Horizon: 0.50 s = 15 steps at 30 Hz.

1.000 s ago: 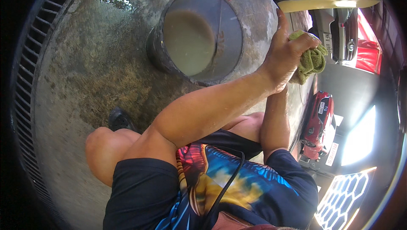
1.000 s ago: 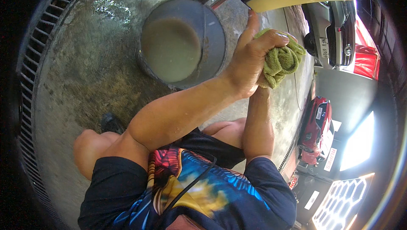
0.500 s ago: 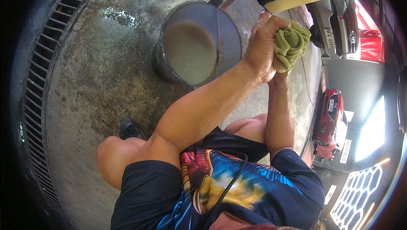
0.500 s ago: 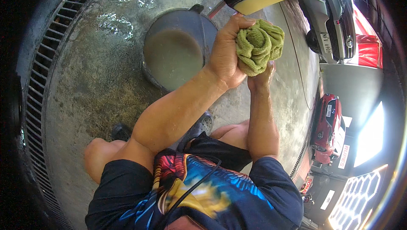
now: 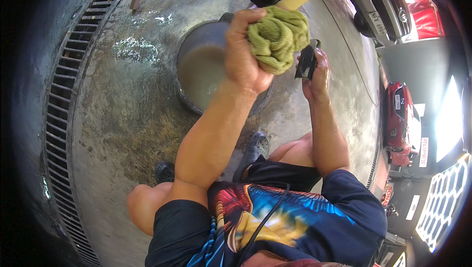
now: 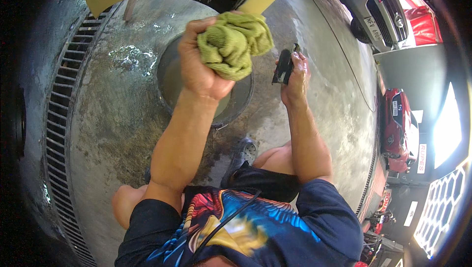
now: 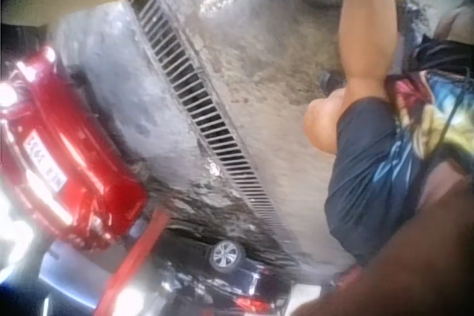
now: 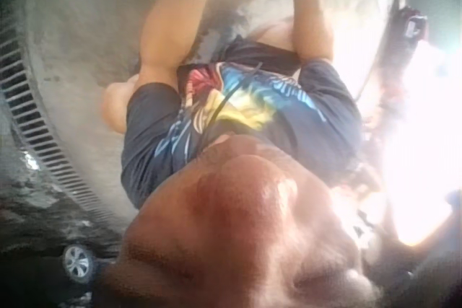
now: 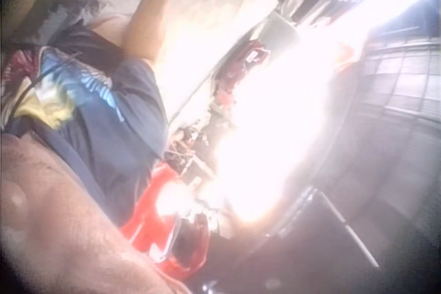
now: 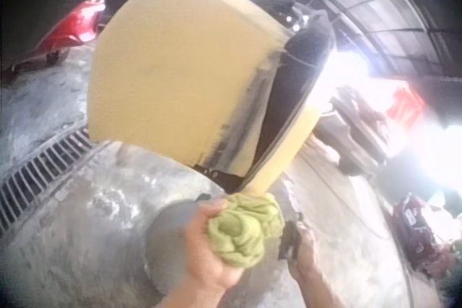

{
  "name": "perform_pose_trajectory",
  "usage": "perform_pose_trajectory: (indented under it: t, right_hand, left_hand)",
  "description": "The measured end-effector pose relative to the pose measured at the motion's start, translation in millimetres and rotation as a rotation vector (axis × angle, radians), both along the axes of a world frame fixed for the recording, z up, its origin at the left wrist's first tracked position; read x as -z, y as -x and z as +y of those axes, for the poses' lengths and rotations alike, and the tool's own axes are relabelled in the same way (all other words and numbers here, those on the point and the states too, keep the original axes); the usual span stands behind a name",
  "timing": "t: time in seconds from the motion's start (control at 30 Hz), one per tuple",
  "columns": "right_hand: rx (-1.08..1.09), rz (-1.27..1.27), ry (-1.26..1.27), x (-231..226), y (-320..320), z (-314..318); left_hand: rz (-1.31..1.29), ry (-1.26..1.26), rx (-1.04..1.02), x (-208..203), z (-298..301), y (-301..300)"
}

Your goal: The person sands the edges of a detached yellow car door using a black sanding block and water from a nearby bucket. They repeatedly dip a green cloth into the bucket to wipe the sanded area and rinse the sanding block.

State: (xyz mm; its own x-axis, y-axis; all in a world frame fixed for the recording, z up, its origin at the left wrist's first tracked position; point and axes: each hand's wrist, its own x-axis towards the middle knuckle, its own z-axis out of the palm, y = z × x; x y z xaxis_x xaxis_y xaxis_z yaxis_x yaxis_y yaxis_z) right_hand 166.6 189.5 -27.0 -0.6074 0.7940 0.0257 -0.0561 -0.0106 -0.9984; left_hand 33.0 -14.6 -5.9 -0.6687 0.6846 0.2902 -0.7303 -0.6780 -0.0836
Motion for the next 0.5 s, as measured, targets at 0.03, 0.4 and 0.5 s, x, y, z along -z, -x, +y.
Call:
perform_pose_trajectory:
  t: [0.03,0.4,0.5]
  right_hand:
    - [0.001,-0.012,0.002,-2,0,-1]
    - [-0.003,0.011,0.026,-16,0,-21]
    - [-0.001,0.008,0.038,-18,-1,-20]
  left_hand:
    - [-0.009,-0.021,-0.009,1,-4,5]
    - [-0.195,0.385,-0.352,50,-23,65]
    - [-0.168,0.716,-0.261,70,-21,77]
